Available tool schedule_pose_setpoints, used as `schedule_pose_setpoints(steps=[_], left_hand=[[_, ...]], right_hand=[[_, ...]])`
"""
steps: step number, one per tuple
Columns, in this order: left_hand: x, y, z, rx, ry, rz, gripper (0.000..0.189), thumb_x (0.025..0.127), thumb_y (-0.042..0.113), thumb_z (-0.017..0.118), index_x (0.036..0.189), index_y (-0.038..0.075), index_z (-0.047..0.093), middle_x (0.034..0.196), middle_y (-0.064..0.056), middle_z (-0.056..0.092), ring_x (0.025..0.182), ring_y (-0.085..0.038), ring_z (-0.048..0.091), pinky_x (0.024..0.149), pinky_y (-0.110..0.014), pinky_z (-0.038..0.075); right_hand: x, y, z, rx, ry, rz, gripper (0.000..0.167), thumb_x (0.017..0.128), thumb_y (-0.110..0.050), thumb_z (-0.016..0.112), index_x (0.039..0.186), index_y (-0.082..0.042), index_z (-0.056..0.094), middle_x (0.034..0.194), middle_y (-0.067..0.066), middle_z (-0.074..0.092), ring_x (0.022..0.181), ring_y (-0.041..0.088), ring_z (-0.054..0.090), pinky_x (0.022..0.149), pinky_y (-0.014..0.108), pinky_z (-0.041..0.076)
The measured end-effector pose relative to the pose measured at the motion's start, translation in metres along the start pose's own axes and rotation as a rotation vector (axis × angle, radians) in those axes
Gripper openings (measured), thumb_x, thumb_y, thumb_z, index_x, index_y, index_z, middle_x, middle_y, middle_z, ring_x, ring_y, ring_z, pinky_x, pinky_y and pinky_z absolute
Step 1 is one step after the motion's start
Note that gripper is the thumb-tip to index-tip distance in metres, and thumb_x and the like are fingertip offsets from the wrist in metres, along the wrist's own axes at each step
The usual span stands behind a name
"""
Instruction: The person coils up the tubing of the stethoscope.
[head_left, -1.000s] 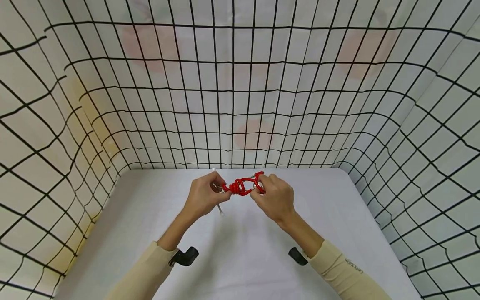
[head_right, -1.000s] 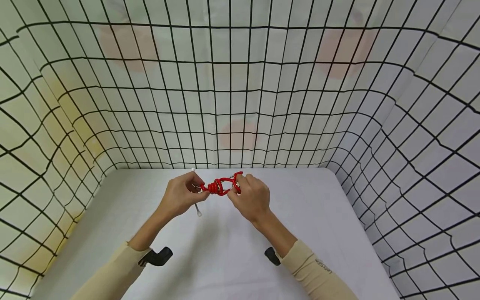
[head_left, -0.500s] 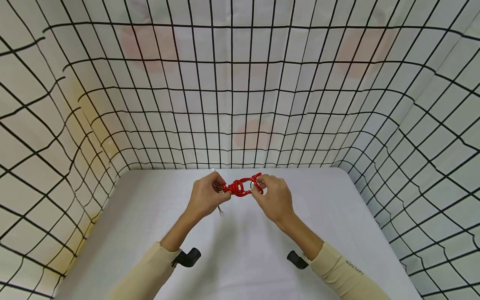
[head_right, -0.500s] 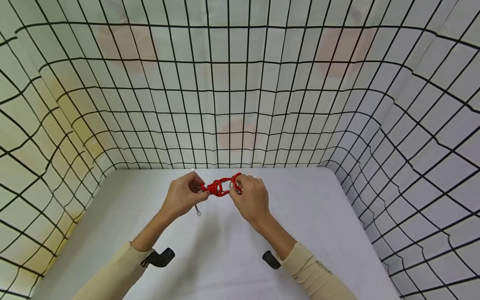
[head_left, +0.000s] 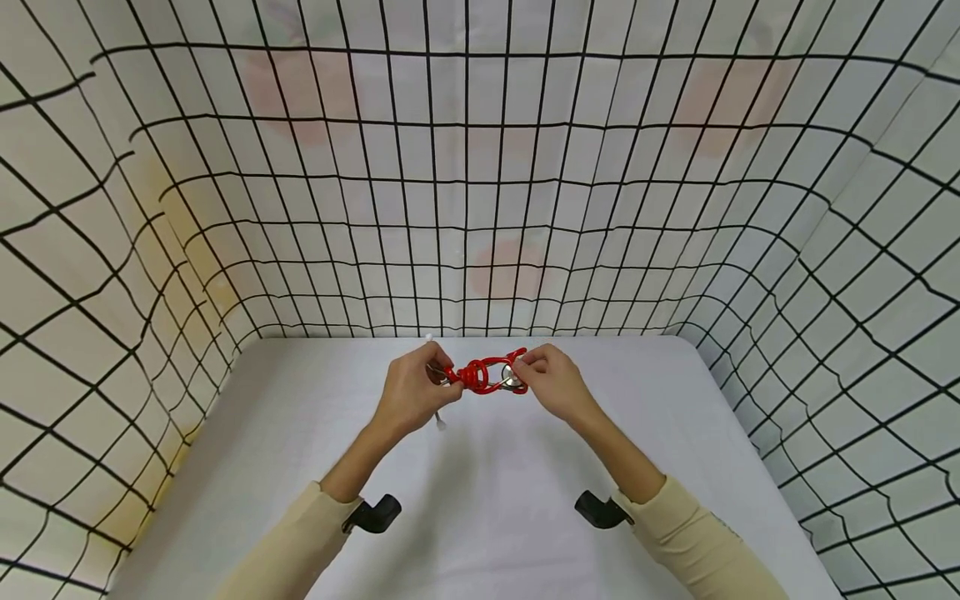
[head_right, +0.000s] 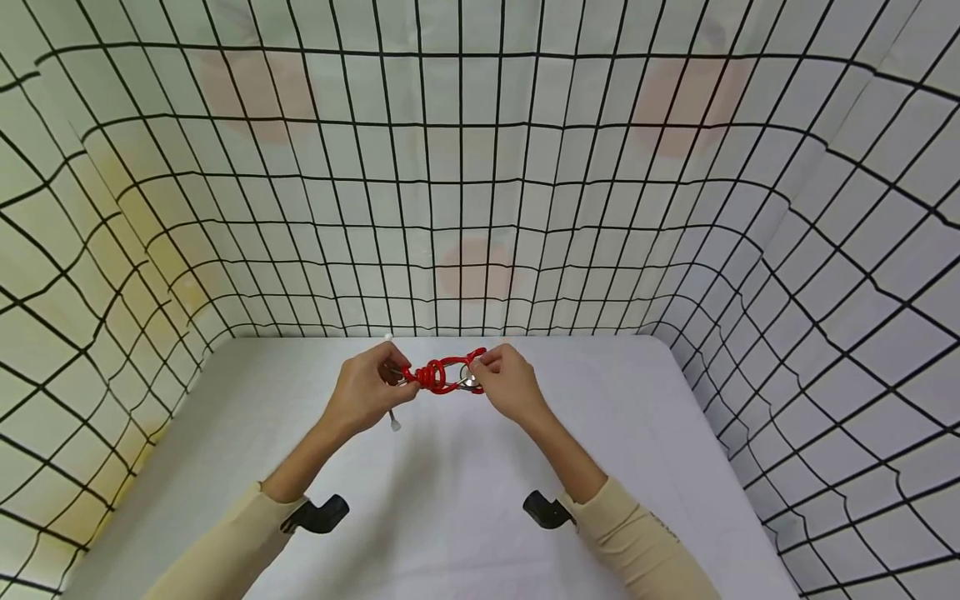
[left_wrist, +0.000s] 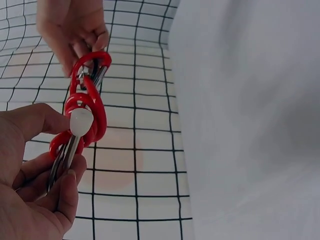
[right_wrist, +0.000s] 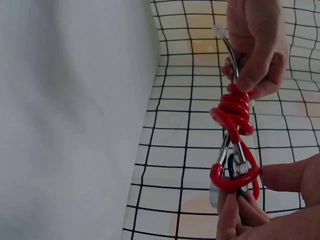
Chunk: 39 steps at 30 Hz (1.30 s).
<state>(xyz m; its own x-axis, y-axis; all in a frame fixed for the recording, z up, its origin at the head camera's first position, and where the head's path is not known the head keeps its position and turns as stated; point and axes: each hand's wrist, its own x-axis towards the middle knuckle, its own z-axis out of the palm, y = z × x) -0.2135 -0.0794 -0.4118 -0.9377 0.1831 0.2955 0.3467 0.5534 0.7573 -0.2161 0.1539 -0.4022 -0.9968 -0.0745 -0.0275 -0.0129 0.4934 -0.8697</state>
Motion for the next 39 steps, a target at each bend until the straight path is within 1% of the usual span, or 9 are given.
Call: schedule_pose_setpoints(steps=[4, 7, 12, 15, 20, 24, 28, 32, 39], left_hand=[[-0.001, -0.001, 0.001, 0.001, -0.011, -0.005, 0.022, 0.079, 0.011, 0.080, 0.094, 0.007, 0.066, 0.087, -0.012, 0.072, 0.075, -0.018, 0.065, 0.064, -0.028, 0.056], [-0.002, -0.001, 0.001, -0.004, -0.021, -0.006, 0.022, 0.079, 0.010, 0.081, 0.095, 0.006, 0.066, 0.087, -0.009, 0.071, 0.075, -0.017, 0.066, 0.065, -0.028, 0.057], [-0.004, -0.003, 0.001, -0.003, -0.027, -0.005, 0.024, 0.078, 0.010, 0.082, 0.095, 0.006, 0.066, 0.085, -0.004, 0.071, 0.074, -0.016, 0.065, 0.065, -0.028, 0.058], [-0.005, -0.004, 0.001, -0.001, -0.033, -0.004, 0.023, 0.078, 0.009, 0.081, 0.095, 0.006, 0.066, 0.085, -0.004, 0.072, 0.074, -0.016, 0.065, 0.065, -0.027, 0.057], [-0.005, -0.007, 0.002, 0.004, -0.030, -0.008, 0.022, 0.078, 0.009, 0.081, 0.094, 0.007, 0.066, 0.085, -0.003, 0.072, 0.074, -0.016, 0.066, 0.065, -0.027, 0.057], [-0.005, -0.007, 0.002, 0.001, -0.033, -0.006, 0.022, 0.078, 0.009, 0.080, 0.095, 0.005, 0.066, 0.085, -0.004, 0.072, 0.075, -0.016, 0.066, 0.066, -0.028, 0.058], [-0.005, -0.008, 0.000, -0.015, -0.054, -0.013, 0.023, 0.079, 0.009, 0.083, 0.096, 0.006, 0.067, 0.086, -0.003, 0.072, 0.075, -0.016, 0.067, 0.067, -0.028, 0.058], [-0.006, -0.012, -0.001, -0.027, -0.062, -0.017, 0.024, 0.078, 0.006, 0.086, 0.094, 0.007, 0.068, 0.085, -0.002, 0.073, 0.073, -0.015, 0.067, 0.066, -0.028, 0.057], [-0.005, -0.013, 0.000, -0.039, -0.059, -0.031, 0.022, 0.078, 0.006, 0.086, 0.091, 0.008, 0.069, 0.084, -0.002, 0.074, 0.072, -0.015, 0.068, 0.066, -0.028, 0.058]], right_hand=[[0.002, 0.002, -0.006, -0.012, -0.113, 0.038, 0.033, 0.102, -0.023, 0.057, 0.122, 0.002, 0.065, 0.110, 0.014, 0.073, 0.104, 0.027, 0.063, 0.092, 0.047, 0.047], [0.003, 0.005, -0.008, -0.002, -0.150, 0.050, 0.030, 0.101, -0.020, 0.059, 0.121, 0.000, 0.069, 0.106, 0.012, 0.073, 0.104, 0.027, 0.060, 0.090, 0.046, 0.047], [0.006, 0.011, -0.008, 0.084, -0.130, 0.105, 0.021, 0.095, -0.017, 0.067, 0.109, -0.002, 0.073, 0.101, 0.010, 0.074, 0.104, 0.027, 0.058, 0.088, 0.046, 0.045], [0.007, 0.014, -0.008, 0.108, -0.133, 0.136, 0.020, 0.094, -0.019, 0.069, 0.104, -0.002, 0.074, 0.098, 0.009, 0.074, 0.105, 0.027, 0.055, 0.087, 0.045, 0.042], [0.007, 0.016, -0.007, 0.110, -0.170, 0.165, 0.026, 0.095, -0.022, 0.067, 0.112, -0.003, 0.074, 0.106, 0.008, 0.073, 0.111, 0.029, 0.054, 0.093, 0.048, 0.044], [0.007, 0.016, -0.006, 0.142, -0.170, 0.159, 0.026, 0.094, -0.020, 0.067, 0.111, -0.001, 0.074, 0.105, 0.008, 0.072, 0.113, 0.030, 0.053, 0.094, 0.050, 0.044], [0.009, 0.020, -0.006, 0.208, -0.155, 0.153, 0.021, 0.093, -0.016, 0.068, 0.105, 0.000, 0.075, 0.093, 0.001, 0.073, 0.108, 0.028, 0.054, 0.094, 0.049, 0.042], [0.011, 0.024, -0.007, 0.245, -0.163, 0.147, 0.018, 0.093, -0.013, 0.066, 0.100, 0.001, 0.075, 0.083, -0.004, 0.071, 0.098, 0.025, 0.055, 0.089, 0.044, 0.040], [0.012, 0.022, -0.003, 0.233, -0.140, 0.135, 0.019, 0.092, -0.005, 0.057, 0.097, 0.008, 0.069, 0.076, -0.001, 0.067, 0.086, 0.022, 0.052, 0.084, 0.041, 0.037]])
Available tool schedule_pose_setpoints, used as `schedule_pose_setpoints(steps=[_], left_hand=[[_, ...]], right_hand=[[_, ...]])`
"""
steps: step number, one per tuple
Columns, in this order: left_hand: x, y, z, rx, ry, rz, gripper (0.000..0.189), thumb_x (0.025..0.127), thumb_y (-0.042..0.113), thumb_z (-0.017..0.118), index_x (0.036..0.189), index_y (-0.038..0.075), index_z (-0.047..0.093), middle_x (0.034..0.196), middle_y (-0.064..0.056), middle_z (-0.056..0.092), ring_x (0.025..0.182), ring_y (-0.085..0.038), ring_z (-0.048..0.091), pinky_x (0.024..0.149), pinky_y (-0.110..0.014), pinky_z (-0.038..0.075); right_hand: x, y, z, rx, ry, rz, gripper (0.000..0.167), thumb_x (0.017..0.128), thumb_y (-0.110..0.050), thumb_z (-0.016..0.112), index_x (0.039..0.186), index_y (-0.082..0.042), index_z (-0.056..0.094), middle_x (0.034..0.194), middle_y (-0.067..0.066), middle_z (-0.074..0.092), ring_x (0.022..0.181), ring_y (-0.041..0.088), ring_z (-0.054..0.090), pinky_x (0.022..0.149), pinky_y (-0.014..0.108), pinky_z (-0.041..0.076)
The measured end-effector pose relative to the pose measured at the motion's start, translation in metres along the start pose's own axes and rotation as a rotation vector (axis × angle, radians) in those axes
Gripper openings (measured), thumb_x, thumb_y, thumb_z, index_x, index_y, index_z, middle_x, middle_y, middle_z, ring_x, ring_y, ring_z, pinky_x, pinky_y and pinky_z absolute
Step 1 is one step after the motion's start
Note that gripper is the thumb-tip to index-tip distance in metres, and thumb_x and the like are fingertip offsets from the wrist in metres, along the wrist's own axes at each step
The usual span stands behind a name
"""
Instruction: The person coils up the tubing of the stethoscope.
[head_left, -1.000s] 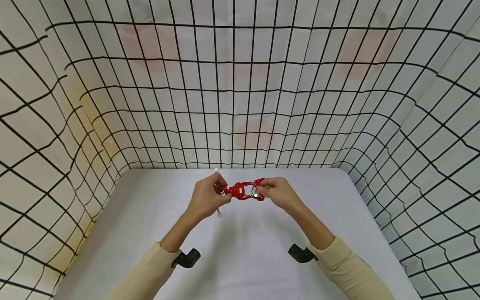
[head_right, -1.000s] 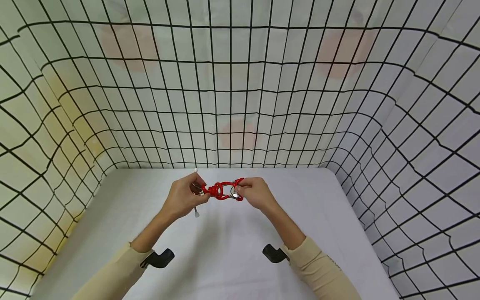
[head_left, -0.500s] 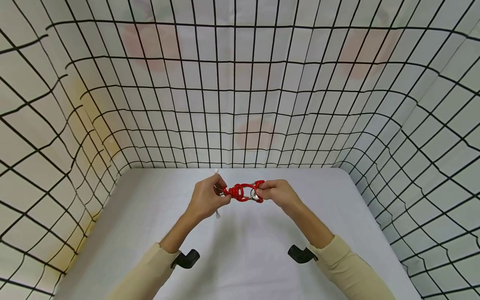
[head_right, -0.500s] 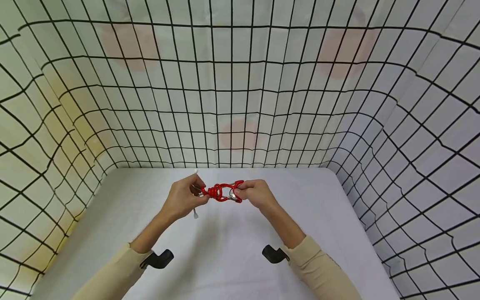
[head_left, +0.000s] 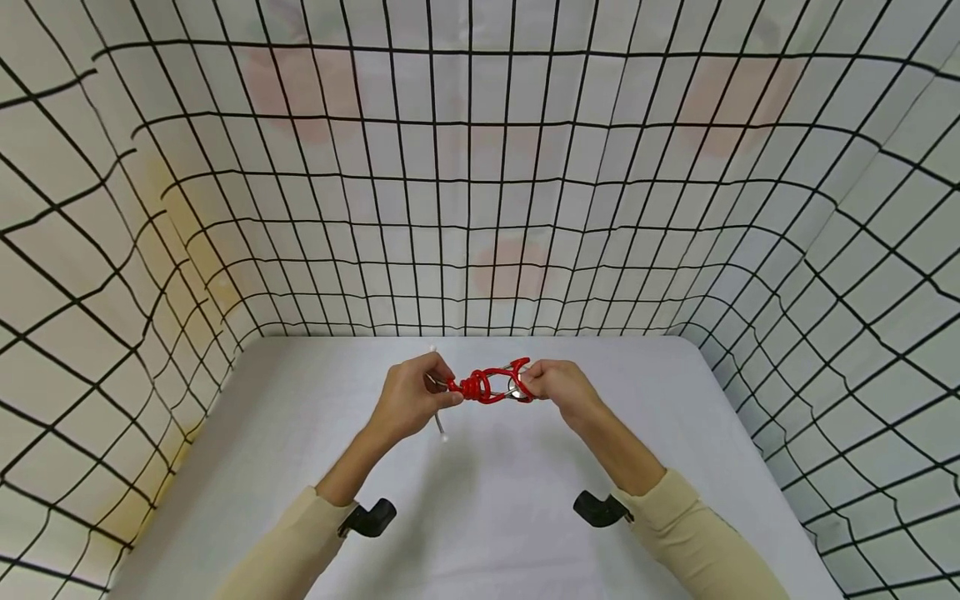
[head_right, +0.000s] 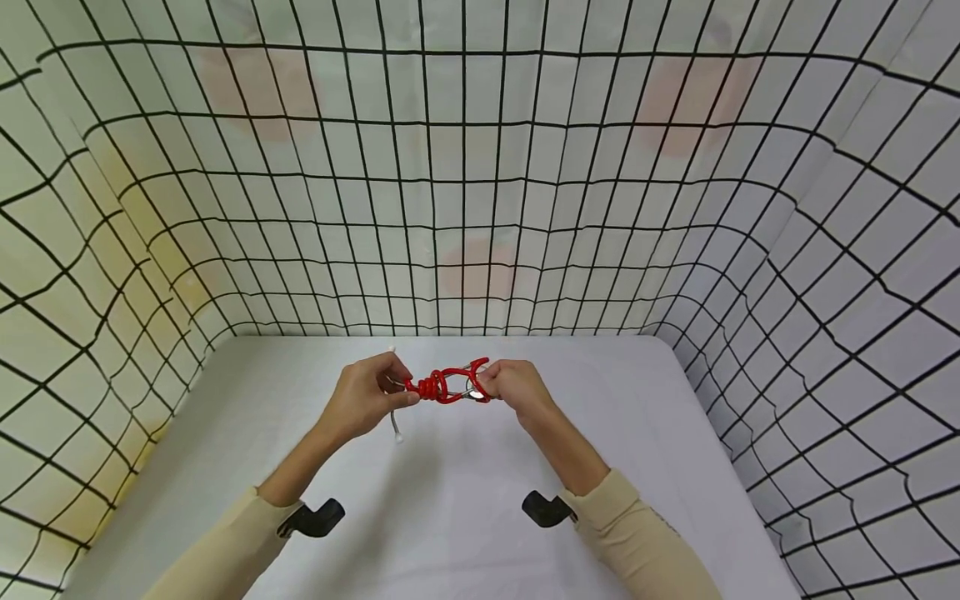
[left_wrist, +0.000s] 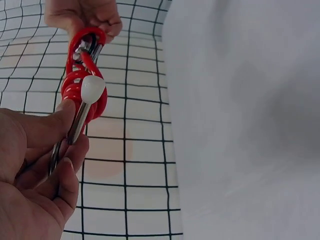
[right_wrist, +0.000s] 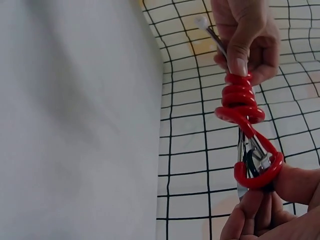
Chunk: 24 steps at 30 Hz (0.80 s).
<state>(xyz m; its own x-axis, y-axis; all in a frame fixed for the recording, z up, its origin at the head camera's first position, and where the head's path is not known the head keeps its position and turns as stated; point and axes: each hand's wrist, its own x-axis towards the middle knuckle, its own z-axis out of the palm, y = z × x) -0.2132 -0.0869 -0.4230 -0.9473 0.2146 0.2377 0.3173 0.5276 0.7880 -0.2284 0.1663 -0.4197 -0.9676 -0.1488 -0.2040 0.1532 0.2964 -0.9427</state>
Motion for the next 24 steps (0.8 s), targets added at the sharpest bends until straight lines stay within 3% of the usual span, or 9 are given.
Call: schedule_pose_setpoints(steps=[7, 11, 17, 24], left_hand=[[0.000, -0.001, 0.001, -0.016, 0.026, -0.014, 0.022, 0.077, 0.006, 0.087, 0.090, 0.009, 0.069, 0.083, -0.003, 0.074, 0.072, -0.016, 0.068, 0.065, -0.028, 0.059], [-0.001, -0.002, 0.004, -0.009, 0.074, 0.028, 0.024, 0.076, 0.004, 0.088, 0.091, 0.007, 0.070, 0.084, -0.004, 0.073, 0.071, -0.015, 0.069, 0.065, -0.027, 0.059], [-0.001, 0.000, 0.005, 0.033, 0.136, 0.143, 0.025, 0.076, 0.002, 0.086, 0.093, 0.001, 0.069, 0.085, -0.008, 0.075, 0.070, -0.015, 0.071, 0.065, -0.026, 0.060], [-0.001, 0.002, 0.002, 0.037, 0.158, 0.179, 0.023, 0.076, 0.002, 0.086, 0.091, 0.002, 0.069, 0.081, -0.007, 0.075, 0.068, -0.014, 0.068, 0.063, -0.024, 0.058]], right_hand=[[0.001, -0.004, 0.007, -0.011, 0.094, 0.025, 0.015, 0.088, -0.002, 0.053, 0.089, 0.006, 0.066, 0.076, 0.004, 0.064, 0.082, 0.022, 0.051, 0.079, 0.038, 0.038], [0.001, -0.009, 0.011, -0.054, 0.149, 0.033, 0.014, 0.088, -0.004, 0.053, 0.083, 0.002, 0.064, 0.074, 0.002, 0.060, 0.079, 0.023, 0.052, 0.074, 0.035, 0.041], [0.003, -0.017, 0.008, -0.056, 0.135, 0.048, 0.014, 0.089, -0.003, 0.052, 0.087, 0.003, 0.065, 0.077, 0.003, 0.065, 0.079, 0.025, 0.056, 0.072, 0.031, 0.045], [0.004, -0.021, 0.001, -0.031, 0.104, 0.024, 0.017, 0.091, -0.002, 0.052, 0.090, 0.005, 0.066, 0.079, 0.004, 0.066, 0.078, 0.023, 0.057, 0.073, 0.032, 0.048]])
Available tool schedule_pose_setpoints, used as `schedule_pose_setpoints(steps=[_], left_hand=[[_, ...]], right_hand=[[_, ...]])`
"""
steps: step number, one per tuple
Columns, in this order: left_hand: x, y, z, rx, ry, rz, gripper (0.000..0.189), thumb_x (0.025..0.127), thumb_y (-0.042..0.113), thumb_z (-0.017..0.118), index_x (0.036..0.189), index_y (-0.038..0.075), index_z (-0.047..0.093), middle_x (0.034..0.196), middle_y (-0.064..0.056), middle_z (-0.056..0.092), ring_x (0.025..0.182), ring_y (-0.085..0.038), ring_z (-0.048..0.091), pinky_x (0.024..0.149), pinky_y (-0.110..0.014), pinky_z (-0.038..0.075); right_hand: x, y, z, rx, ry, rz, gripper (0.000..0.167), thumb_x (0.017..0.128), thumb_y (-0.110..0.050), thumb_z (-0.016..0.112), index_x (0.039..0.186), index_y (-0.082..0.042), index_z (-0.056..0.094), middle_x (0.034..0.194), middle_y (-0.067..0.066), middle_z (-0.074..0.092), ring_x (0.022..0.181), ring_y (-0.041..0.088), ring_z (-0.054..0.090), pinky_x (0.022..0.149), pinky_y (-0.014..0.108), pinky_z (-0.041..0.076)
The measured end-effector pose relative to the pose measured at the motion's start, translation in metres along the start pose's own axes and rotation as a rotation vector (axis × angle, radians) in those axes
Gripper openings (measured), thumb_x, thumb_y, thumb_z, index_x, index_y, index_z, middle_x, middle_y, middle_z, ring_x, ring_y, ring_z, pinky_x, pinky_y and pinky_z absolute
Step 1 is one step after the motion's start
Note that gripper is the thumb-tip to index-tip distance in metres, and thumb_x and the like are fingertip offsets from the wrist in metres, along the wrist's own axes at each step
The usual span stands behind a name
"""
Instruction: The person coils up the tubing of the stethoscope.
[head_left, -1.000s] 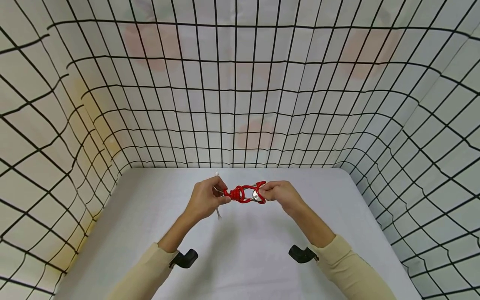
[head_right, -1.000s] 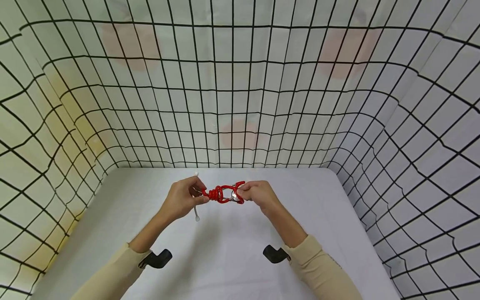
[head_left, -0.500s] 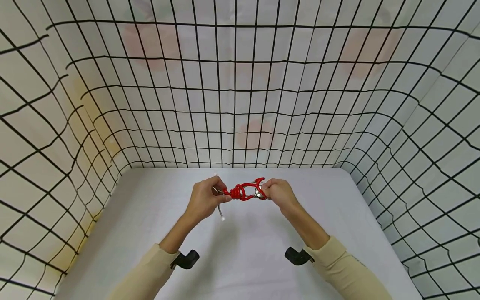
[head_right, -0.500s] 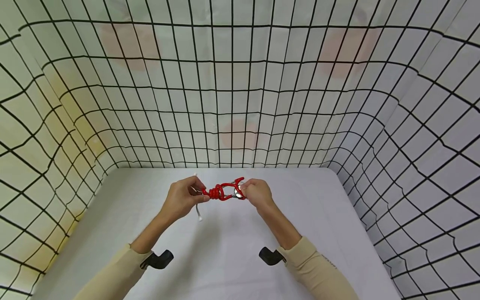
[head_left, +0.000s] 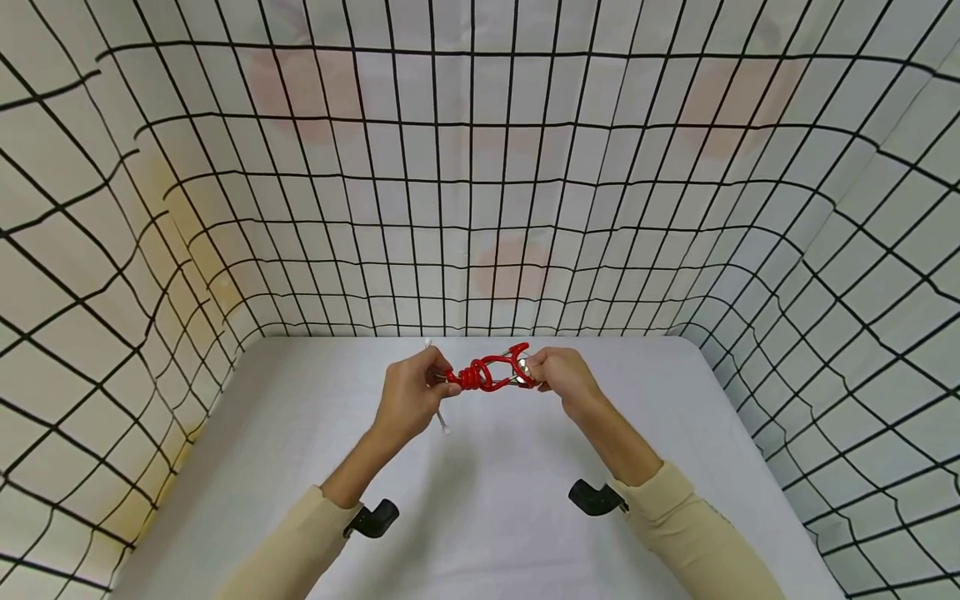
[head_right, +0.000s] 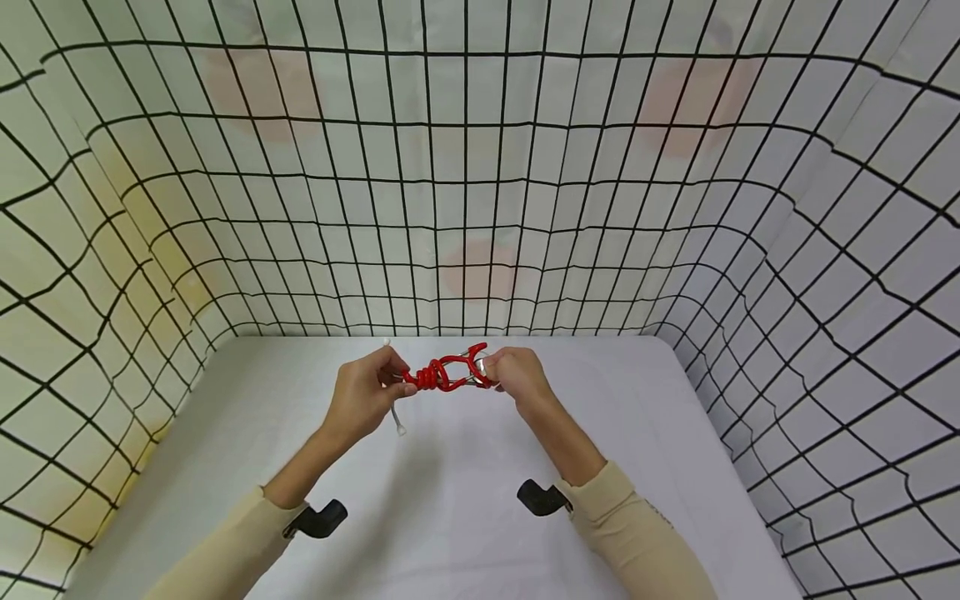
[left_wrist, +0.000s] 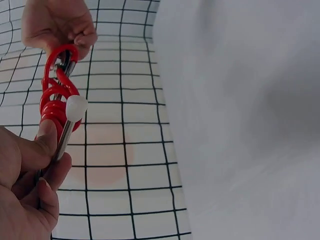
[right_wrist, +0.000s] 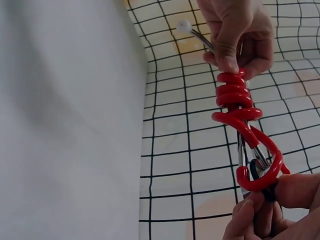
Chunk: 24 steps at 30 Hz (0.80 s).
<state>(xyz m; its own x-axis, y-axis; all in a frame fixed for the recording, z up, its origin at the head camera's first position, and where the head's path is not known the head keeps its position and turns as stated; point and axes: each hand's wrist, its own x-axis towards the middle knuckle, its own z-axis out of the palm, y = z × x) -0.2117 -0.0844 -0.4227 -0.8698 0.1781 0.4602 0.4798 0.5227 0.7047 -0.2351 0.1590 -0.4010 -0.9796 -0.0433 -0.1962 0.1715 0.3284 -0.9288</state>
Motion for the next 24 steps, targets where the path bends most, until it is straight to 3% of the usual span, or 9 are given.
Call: schedule_pose_setpoints(steps=[6, 12, 17, 21, 24], left_hand=[[0.002, 0.000, -0.003, 0.004, 0.008, 0.015, 0.022, 0.077, 0.001, 0.086, 0.090, 0.002, 0.068, 0.081, -0.008, 0.074, 0.068, -0.016, 0.067, 0.062, -0.024, 0.057], [0.002, -0.003, -0.004, -0.015, -0.013, -0.036, 0.021, 0.078, 0.003, 0.086, 0.089, 0.003, 0.068, 0.080, -0.007, 0.074, 0.066, -0.016, 0.067, 0.060, -0.024, 0.056], [0.003, -0.005, -0.004, -0.033, -0.032, -0.077, 0.020, 0.079, 0.005, 0.085, 0.090, 0.004, 0.068, 0.080, -0.007, 0.073, 0.065, -0.015, 0.065, 0.058, -0.024, 0.056], [0.001, -0.009, -0.003, -0.039, -0.041, -0.115, 0.020, 0.079, 0.005, 0.086, 0.090, 0.004, 0.069, 0.081, -0.007, 0.073, 0.065, -0.015, 0.066, 0.060, -0.025, 0.057], [-0.003, -0.014, -0.002, -0.043, -0.041, -0.149, 0.021, 0.078, 0.005, 0.086, 0.090, 0.005, 0.069, 0.080, -0.006, 0.073, 0.064, -0.014, 0.065, 0.059, -0.024, 0.056]], right_hand=[[-0.001, -0.004, -0.003, 0.021, 0.027, -0.046, 0.017, 0.088, 0.000, 0.053, 0.092, 0.009, 0.067, 0.079, 0.004, 0.065, 0.079, 0.025, 0.058, 0.075, 0.034, 0.049], [-0.002, -0.003, -0.002, 0.074, 0.085, -0.077, 0.018, 0.086, 0.000, 0.054, 0.091, 0.011, 0.067, 0.077, 0.003, 0.064, 0.075, 0.021, 0.056, 0.074, 0.033, 0.049], [-0.003, -0.005, -0.004, 0.104, 0.085, -0.078, 0.017, 0.088, 0.000, 0.056, 0.096, 0.013, 0.065, 0.079, 0.005, 0.063, 0.077, 0.021, 0.056, 0.078, 0.034, 0.047], [-0.006, -0.006, -0.005, 0.035, 0.095, -0.090, 0.012, 0.091, -0.002, 0.059, 0.092, 0.006, 0.067, 0.081, 0.006, 0.066, 0.079, 0.019, 0.057, 0.078, 0.033, 0.044], [-0.010, -0.008, -0.004, -0.048, 0.082, -0.126, 0.012, 0.093, -0.004, 0.059, 0.091, 0.003, 0.069, 0.088, 0.010, 0.070, 0.079, 0.018, 0.063, 0.077, 0.031, 0.050]])
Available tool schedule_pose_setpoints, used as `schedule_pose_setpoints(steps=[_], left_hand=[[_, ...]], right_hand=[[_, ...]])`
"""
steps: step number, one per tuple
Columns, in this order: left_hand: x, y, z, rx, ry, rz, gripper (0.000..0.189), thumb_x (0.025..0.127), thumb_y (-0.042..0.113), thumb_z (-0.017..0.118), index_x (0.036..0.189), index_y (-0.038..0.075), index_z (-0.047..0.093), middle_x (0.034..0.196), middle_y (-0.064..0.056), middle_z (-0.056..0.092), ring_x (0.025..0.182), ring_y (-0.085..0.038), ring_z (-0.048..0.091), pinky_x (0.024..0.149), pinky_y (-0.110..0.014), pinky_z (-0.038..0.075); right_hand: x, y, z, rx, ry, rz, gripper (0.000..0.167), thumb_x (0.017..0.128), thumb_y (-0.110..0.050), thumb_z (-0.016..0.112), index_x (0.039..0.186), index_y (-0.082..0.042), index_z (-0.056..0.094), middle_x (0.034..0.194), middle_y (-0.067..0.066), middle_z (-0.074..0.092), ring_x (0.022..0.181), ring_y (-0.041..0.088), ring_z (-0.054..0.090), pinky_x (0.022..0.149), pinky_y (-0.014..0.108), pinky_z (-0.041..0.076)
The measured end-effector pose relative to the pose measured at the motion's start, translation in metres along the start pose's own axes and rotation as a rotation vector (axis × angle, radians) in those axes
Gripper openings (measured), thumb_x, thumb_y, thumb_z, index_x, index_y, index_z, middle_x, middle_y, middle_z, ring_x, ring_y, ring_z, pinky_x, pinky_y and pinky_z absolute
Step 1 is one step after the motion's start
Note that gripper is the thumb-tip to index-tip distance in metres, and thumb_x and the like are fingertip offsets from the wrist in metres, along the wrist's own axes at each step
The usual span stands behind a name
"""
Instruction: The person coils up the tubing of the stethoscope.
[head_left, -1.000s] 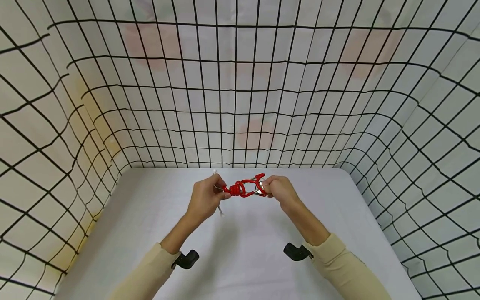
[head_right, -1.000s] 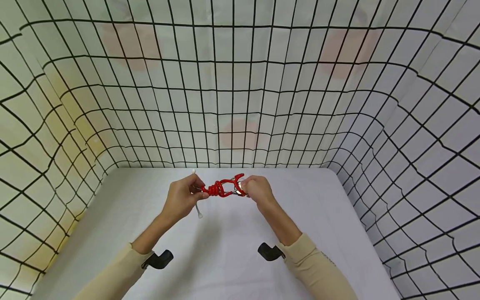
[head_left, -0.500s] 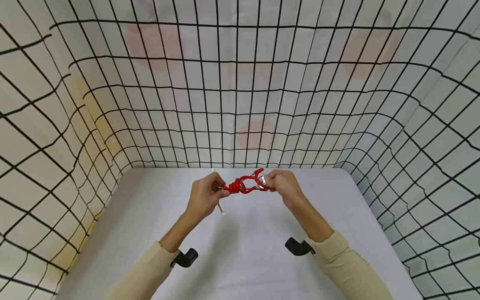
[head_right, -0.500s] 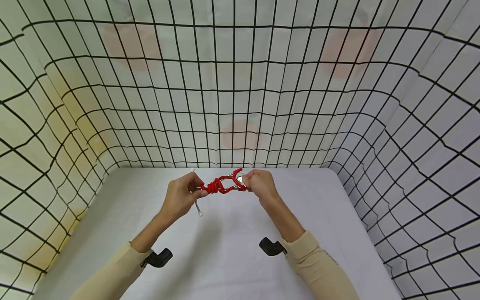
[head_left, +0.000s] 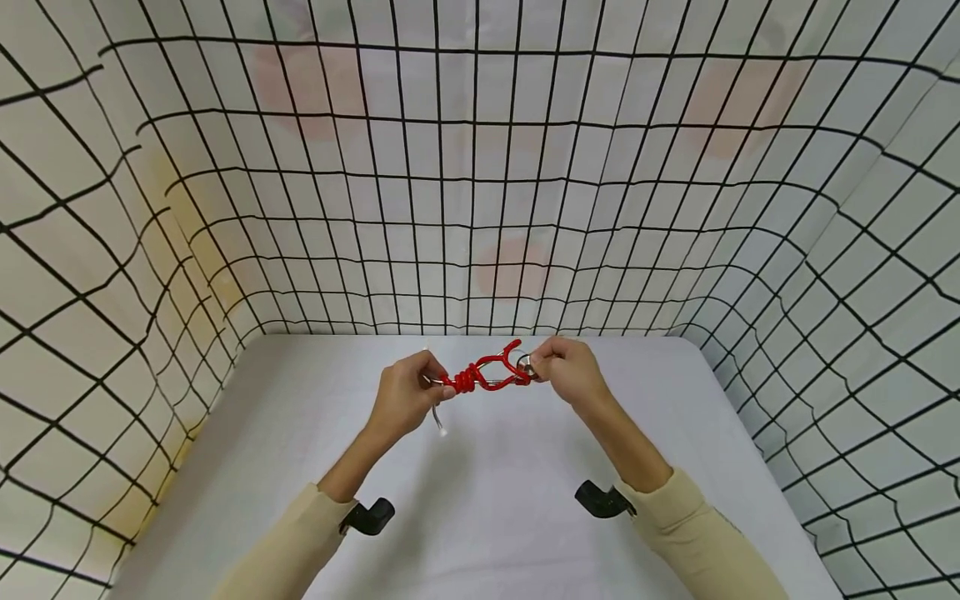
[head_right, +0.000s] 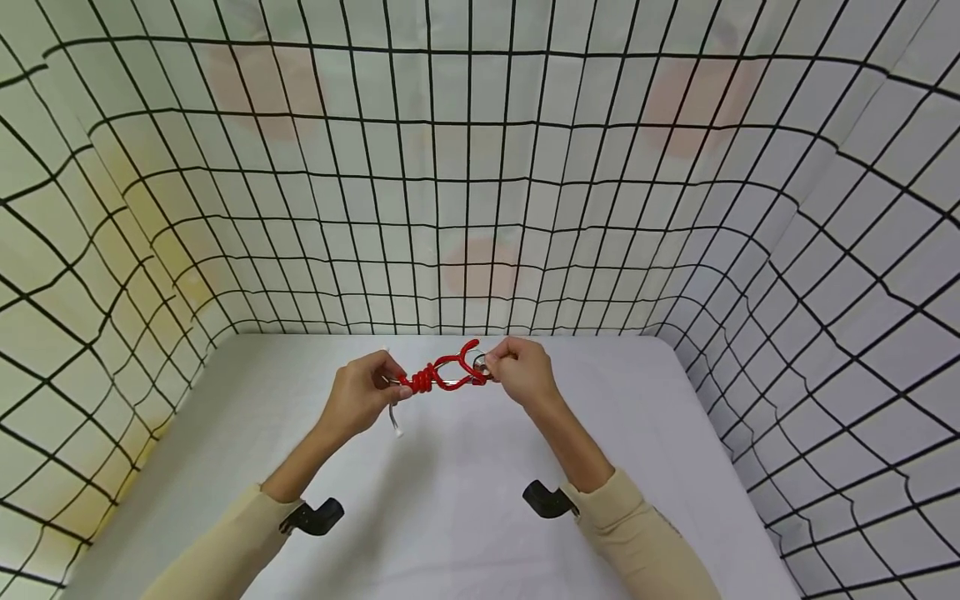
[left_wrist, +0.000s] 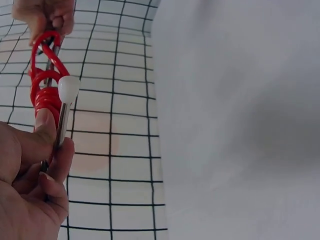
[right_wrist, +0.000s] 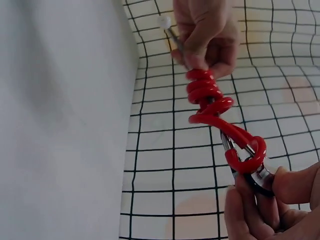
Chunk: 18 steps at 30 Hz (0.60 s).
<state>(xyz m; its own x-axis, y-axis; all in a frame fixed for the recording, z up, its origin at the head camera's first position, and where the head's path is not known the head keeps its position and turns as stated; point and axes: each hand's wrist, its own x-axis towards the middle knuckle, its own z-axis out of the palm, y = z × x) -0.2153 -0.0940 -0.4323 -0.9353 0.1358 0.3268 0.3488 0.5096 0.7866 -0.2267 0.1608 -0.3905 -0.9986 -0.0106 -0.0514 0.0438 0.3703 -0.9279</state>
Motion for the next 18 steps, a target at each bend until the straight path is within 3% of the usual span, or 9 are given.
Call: schedule_pose_setpoints(steps=[5, 9, 18], left_hand=[[-0.003, -0.003, 0.003, 0.016, 0.024, 0.041, 0.022, 0.077, 0.004, 0.087, 0.089, 0.005, 0.068, 0.081, -0.006, 0.073, 0.066, -0.014, 0.066, 0.060, -0.025, 0.056], [-0.006, -0.001, 0.004, 0.025, 0.026, 0.046, 0.022, 0.077, 0.003, 0.086, 0.089, 0.005, 0.068, 0.082, -0.006, 0.073, 0.068, -0.016, 0.067, 0.060, -0.025, 0.056], [-0.011, 0.000, 0.004, 0.042, -0.075, -0.012, 0.023, 0.078, 0.003, 0.085, 0.093, 0.005, 0.069, 0.086, -0.007, 0.073, 0.069, -0.015, 0.067, 0.064, -0.027, 0.058]], right_hand=[[-0.003, -0.001, 0.002, 0.007, -0.011, -0.010, 0.016, 0.094, -0.004, 0.058, 0.094, 0.010, 0.066, 0.096, 0.021, 0.070, 0.074, 0.019, 0.067, 0.074, 0.030, 0.059], [0.000, 0.003, 0.002, 0.040, -0.036, 0.006, 0.016, 0.093, -0.003, 0.059, 0.096, 0.011, 0.067, 0.094, 0.018, 0.071, 0.075, 0.018, 0.067, 0.072, 0.027, 0.058], [0.001, 0.016, 0.002, 0.058, -0.109, 0.051, 0.018, 0.096, -0.008, 0.062, 0.102, 0.007, 0.070, 0.099, 0.013, 0.073, 0.078, 0.015, 0.067, 0.078, 0.028, 0.058]])
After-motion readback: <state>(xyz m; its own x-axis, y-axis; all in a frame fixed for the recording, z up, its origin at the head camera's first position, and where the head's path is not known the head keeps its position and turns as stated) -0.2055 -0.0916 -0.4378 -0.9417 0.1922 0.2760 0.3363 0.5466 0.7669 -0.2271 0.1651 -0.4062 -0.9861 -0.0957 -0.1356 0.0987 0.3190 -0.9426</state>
